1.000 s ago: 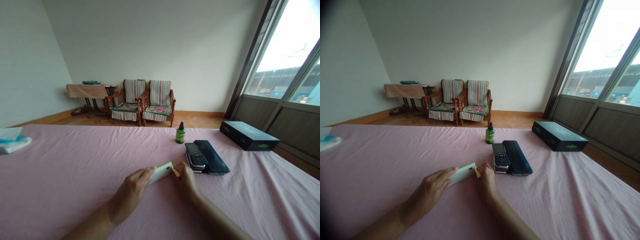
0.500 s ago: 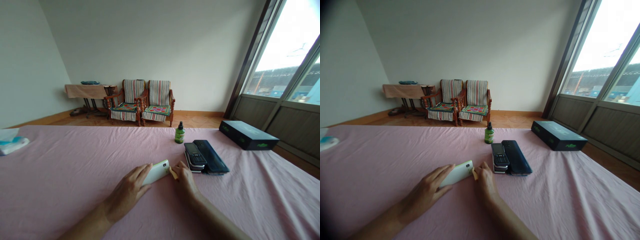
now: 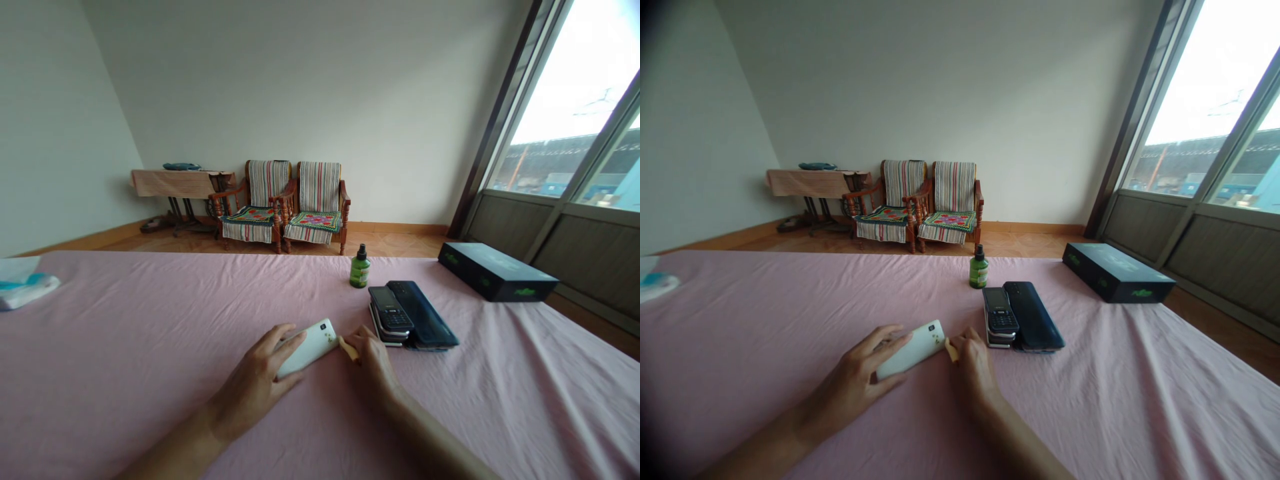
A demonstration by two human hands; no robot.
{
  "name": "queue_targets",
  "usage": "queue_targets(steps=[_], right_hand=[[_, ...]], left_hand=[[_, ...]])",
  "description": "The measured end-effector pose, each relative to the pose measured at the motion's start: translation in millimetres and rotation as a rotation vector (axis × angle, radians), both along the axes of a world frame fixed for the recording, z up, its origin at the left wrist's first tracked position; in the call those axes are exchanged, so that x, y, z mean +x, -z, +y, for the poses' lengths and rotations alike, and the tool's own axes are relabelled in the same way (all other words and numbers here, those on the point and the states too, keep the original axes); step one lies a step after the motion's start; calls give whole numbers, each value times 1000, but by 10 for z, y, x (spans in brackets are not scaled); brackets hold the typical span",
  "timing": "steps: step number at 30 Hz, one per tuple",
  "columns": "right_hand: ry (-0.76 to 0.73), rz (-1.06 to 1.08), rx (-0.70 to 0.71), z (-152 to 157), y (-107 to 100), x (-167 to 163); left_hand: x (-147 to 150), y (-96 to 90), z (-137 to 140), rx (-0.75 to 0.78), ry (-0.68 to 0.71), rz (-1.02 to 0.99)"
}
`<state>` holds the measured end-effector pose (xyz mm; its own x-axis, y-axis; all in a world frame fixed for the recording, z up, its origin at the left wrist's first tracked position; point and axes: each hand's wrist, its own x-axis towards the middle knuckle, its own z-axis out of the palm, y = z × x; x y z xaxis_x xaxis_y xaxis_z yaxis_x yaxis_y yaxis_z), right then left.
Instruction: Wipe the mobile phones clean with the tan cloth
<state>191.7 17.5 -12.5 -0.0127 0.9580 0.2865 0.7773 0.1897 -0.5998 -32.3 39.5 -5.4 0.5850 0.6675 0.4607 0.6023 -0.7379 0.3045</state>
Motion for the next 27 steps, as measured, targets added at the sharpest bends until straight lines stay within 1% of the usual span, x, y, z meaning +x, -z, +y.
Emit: queue_targets(steps=[5, 9, 12, 15, 20, 25, 27], right_hand=[[-5, 19, 5, -12, 9, -4], [-7, 39, 13, -23, 10, 3], [-3, 57, 25, -35, -13, 4], [12, 80, 56, -45, -41, 3], [47, 187, 172, -18, -19, 19], [49, 238, 158, 24, 54, 20], [41, 247, 153, 22, 59, 2]], left_hand=[[52, -109, -79, -101, 16, -8], [89, -220, -148, -142, 24, 13], [99, -268, -178, -169, 32, 26], [103, -250, -184, -137, 34, -21], [125, -170, -204, -56, 47, -106], [163, -163, -252, -50, 95, -135], [175, -145, -248, -19, 113, -136]])
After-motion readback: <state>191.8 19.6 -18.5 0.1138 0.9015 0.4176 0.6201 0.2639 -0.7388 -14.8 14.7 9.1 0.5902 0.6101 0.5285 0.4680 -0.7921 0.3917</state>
